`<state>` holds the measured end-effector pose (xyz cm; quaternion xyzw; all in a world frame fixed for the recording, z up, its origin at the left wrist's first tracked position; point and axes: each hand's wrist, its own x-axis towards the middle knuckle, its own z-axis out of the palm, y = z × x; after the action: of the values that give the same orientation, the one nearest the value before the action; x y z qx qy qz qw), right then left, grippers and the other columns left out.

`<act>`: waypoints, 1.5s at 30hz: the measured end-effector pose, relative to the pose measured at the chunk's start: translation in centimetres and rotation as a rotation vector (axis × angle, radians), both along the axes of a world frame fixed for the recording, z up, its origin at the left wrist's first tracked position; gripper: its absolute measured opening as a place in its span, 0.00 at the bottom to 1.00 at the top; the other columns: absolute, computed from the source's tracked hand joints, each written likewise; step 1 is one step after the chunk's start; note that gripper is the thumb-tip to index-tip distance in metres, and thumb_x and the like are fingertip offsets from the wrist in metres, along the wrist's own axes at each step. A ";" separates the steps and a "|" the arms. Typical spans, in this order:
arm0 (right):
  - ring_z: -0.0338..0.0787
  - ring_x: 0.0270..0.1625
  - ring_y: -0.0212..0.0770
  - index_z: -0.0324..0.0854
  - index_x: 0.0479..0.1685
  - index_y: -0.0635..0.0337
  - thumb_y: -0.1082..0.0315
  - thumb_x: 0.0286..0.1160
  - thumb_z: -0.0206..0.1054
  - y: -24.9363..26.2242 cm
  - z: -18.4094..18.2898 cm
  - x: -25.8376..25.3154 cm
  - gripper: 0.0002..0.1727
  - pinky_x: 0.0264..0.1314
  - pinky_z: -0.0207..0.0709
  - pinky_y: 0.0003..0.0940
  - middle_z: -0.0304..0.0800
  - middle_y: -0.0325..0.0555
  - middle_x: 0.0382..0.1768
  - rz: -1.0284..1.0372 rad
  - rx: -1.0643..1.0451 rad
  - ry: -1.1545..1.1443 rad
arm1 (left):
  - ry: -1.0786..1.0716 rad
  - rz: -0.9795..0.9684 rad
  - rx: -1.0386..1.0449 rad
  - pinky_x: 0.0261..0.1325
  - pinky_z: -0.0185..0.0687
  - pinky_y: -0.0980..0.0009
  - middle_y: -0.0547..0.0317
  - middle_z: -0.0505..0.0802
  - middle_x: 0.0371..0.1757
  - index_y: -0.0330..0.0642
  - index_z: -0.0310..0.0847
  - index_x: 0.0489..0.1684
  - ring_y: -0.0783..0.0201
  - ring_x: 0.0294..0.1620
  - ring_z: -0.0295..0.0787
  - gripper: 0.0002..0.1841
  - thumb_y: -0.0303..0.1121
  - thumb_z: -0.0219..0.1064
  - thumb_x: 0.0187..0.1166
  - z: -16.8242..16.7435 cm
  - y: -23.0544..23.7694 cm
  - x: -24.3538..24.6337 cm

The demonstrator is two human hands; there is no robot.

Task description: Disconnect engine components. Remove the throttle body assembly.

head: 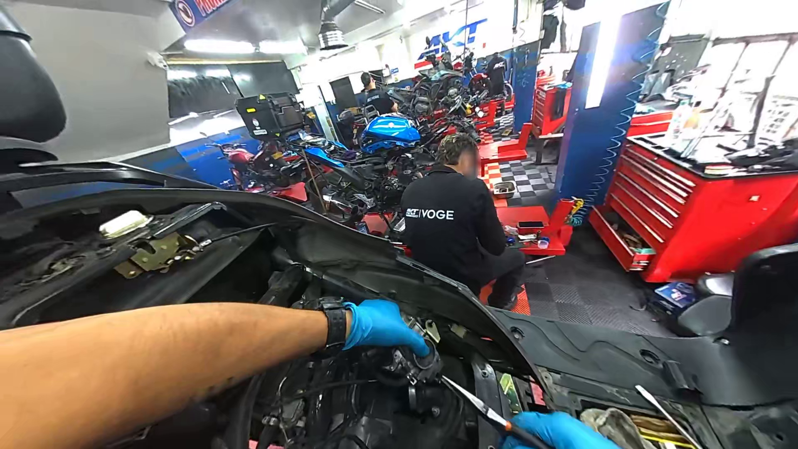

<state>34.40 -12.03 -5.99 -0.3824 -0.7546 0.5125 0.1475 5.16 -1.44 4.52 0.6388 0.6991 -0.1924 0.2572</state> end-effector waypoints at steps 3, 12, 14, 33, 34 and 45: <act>0.83 0.31 0.42 0.90 0.36 0.54 0.48 0.83 0.62 3.4 1.6 -1.5 0.20 0.36 0.72 0.50 0.85 0.44 0.26 0.154 -0.143 -0.215 | 0.045 -0.006 0.000 0.64 0.79 0.36 0.40 0.93 0.52 0.32 0.88 0.50 0.43 0.60 0.89 0.46 0.74 0.74 0.59 -0.4 0.1 0.9; 0.83 0.31 0.35 0.90 0.34 0.52 0.50 0.83 0.63 6.5 2.6 -1.9 0.18 0.35 0.73 0.43 0.88 0.38 0.27 0.260 -0.249 -0.311 | 0.046 -0.036 -0.068 0.64 0.77 0.33 0.34 0.91 0.56 0.28 0.87 0.51 0.39 0.62 0.87 0.43 0.71 0.71 0.67 1.5 0.3 2.9; 0.86 0.33 0.34 0.91 0.37 0.52 0.51 0.83 0.63 6.9 2.7 -2.0 0.18 0.38 0.76 0.41 0.90 0.38 0.30 0.263 -0.288 -0.305 | 0.032 -0.031 -0.071 0.62 0.78 0.34 0.35 0.91 0.54 0.27 0.87 0.50 0.40 0.61 0.88 0.43 0.70 0.72 0.68 1.5 0.2 3.0; 0.94 0.41 0.35 0.92 0.42 0.53 0.53 0.85 0.62 7.2 2.8 -2.5 0.17 0.49 0.87 0.37 0.96 0.39 0.38 0.226 -0.465 -0.243 | 0.074 -0.229 0.063 0.47 0.84 0.37 0.54 0.94 0.37 0.48 0.94 0.35 0.52 0.46 0.92 0.47 0.88 0.62 0.50 -5.4 3.0 -0.3; 0.94 0.40 0.35 0.92 0.41 0.52 0.53 0.85 0.62 7.1 2.8 -2.6 0.17 0.47 0.87 0.36 0.96 0.38 0.38 0.229 -0.454 -0.247 | 0.053 -0.196 0.030 0.49 0.84 0.38 0.51 0.94 0.39 0.43 0.93 0.36 0.51 0.47 0.92 0.45 0.83 0.66 0.55 -3.7 2.2 0.6; 0.92 0.36 0.33 0.91 0.39 0.52 0.54 0.87 0.59 6.2 2.4 -2.9 0.17 0.44 0.85 0.36 0.95 0.36 0.35 0.196 -0.370 -0.262 | 0.008 -0.019 -0.091 0.59 0.80 0.40 0.39 0.92 0.51 0.28 0.88 0.47 0.45 0.57 0.89 0.40 0.67 0.73 0.69 0.9 0.2 3.3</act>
<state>31.47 -5.80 -3.55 -0.3911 -0.6941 0.5997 -0.0747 8.44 -1.24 5.43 0.6322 0.6848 -0.2289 0.2811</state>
